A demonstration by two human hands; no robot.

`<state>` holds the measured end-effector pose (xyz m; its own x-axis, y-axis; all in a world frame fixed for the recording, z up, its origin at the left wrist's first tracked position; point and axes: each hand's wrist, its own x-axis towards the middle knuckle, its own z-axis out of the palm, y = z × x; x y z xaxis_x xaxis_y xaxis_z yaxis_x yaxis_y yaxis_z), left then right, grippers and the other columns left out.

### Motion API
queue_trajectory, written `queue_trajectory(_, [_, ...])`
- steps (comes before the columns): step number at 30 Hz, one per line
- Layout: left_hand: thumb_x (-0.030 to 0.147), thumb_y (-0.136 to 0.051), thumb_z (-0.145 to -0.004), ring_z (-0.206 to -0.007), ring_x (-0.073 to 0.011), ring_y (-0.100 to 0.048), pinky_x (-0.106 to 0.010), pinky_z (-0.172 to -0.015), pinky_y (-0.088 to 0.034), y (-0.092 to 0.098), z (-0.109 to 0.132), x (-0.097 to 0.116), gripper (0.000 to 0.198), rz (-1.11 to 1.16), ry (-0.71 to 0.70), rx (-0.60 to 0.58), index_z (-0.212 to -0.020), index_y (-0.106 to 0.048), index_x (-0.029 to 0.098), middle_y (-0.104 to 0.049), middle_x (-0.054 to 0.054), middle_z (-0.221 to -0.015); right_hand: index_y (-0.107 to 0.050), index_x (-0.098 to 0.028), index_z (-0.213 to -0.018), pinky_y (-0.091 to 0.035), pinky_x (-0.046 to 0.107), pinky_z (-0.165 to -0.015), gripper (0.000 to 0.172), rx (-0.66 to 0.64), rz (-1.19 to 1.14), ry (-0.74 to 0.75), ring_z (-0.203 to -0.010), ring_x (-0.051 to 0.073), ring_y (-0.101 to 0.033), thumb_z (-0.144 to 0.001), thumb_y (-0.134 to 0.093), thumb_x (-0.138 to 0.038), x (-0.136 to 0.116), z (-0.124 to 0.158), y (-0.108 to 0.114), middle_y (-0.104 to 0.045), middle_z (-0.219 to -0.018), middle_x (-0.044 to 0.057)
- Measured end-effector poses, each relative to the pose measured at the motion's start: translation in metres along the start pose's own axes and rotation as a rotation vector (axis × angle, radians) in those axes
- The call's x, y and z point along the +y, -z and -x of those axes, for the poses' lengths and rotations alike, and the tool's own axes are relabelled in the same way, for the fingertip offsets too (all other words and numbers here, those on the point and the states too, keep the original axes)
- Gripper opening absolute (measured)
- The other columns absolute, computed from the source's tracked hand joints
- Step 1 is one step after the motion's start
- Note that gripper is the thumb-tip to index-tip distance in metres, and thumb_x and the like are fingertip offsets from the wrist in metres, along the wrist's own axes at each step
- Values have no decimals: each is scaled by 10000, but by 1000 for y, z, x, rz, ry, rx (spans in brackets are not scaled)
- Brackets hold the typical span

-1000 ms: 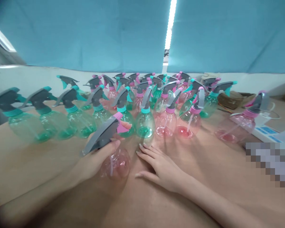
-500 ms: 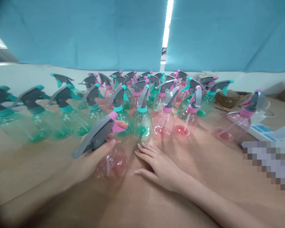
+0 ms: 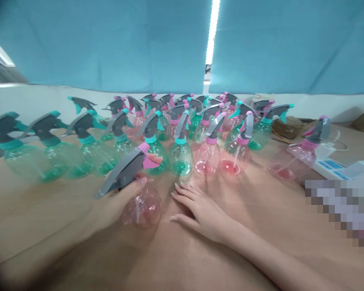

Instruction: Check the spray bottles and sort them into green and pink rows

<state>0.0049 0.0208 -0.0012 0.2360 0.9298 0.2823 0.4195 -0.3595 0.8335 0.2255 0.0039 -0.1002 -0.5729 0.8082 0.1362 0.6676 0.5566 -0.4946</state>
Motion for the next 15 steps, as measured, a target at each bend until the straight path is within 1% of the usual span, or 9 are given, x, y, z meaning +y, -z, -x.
queue_trajectory(3, [222, -563, -808, -823, -196, -642, -295, -792, -546, 0, -1, 0, 422, 45, 3, -21, -1214, -615, 324, -701, 20, -959, -476, -215, -1450, -312, 520, -1169, 604, 6, -12, 3, -1435, 291, -347, -955, -489, -561, -1, 0, 0, -435, -1530, 95])
queue_trajectory(5, [215, -571, -795, -809, -194, -637, -293, -787, -544, 0, -1, 0, 375, 44, -1, -7, -1147, -638, 326, -692, 28, -920, -476, -211, -1450, -309, 518, -1171, 607, 7, -13, 0, -1434, 290, -348, -954, -492, -561, 0, 0, 0, -440, -1527, 98])
queue_trajectory(9, [219, -576, -775, -758, -186, -621, -287, -743, -543, -1, -2, 0, 354, 56, -7, 8, -1108, -646, 319, -667, 33, -855, -479, -215, -1449, -305, 522, -1172, 599, 20, -17, -5, -1432, 293, -352, -955, -496, -554, 0, 1, -2, -441, -1525, 101])
queue_trajectory(11, [229, -567, -779, -762, -188, -622, -285, -733, -541, -1, -2, 0, 372, 62, -6, 5, -1134, -639, 312, -655, 27, -842, -482, -232, -1447, -308, 531, -1169, 588, 30, -23, 1, -1430, 297, -356, -953, -504, -550, 1, 1, -2, -441, -1526, 95])
queue_trajectory(15, [219, -564, -787, -819, -199, -643, -295, -796, -547, -1, -2, 0, 460, 59, -19, -6, -1232, -614, 324, -670, 18, -839, -482, -228, -1446, -313, 515, -1169, 595, 20, -8, 4, -1432, 287, -354, -954, -492, -563, 1, 1, -2, -437, -1530, 88])
